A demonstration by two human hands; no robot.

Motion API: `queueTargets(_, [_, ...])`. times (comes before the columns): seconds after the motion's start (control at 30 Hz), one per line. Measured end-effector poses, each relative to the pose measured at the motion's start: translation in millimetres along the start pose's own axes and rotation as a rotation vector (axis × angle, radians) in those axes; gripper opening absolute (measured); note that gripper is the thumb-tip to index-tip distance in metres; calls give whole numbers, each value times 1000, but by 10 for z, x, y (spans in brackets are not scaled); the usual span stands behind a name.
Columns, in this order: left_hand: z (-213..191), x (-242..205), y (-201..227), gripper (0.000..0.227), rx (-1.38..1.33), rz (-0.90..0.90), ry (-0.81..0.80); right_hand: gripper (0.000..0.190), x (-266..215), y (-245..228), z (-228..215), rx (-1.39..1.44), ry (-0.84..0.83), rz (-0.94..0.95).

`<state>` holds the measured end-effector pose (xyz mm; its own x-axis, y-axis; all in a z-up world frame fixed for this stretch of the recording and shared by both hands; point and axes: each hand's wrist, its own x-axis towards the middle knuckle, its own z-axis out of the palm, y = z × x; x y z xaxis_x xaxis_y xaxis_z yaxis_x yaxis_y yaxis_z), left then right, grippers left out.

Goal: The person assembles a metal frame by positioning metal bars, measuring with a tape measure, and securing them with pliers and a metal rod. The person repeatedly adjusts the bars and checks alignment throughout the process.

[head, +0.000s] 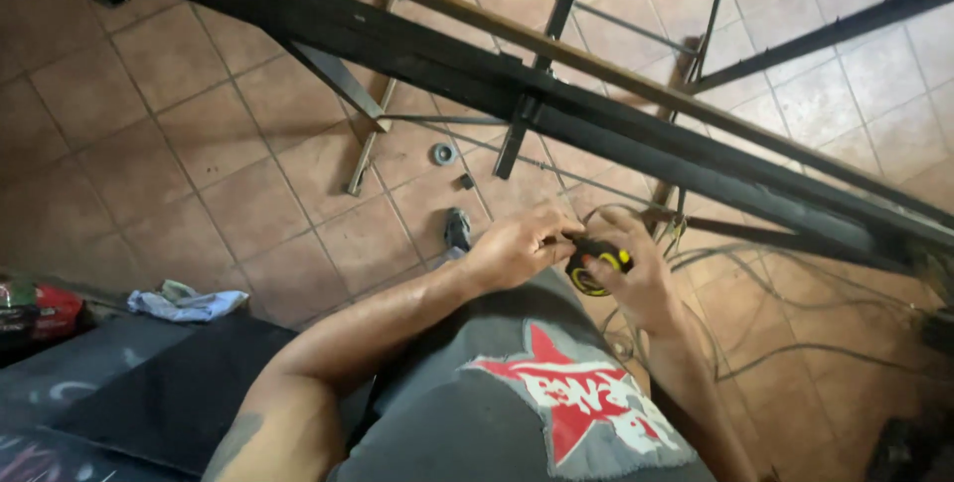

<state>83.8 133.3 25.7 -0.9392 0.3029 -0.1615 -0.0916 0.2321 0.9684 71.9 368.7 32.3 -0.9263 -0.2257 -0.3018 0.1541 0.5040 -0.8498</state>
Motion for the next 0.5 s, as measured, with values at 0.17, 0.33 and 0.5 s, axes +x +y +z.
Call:
queueTargets(0.17, [128, 6, 28, 29, -238, 78, -74, 39, -152, -102, -131, 82, -69, -137])
queueTargets(0.33, [248, 62, 76, 22, -121, 97, -121, 36, -137, 506, -219, 211, -96, -61])
queueTargets(0.5, [539, 114, 170, 26, -28, 187, -128, 26, -135, 647, -518, 225, -176, -199])
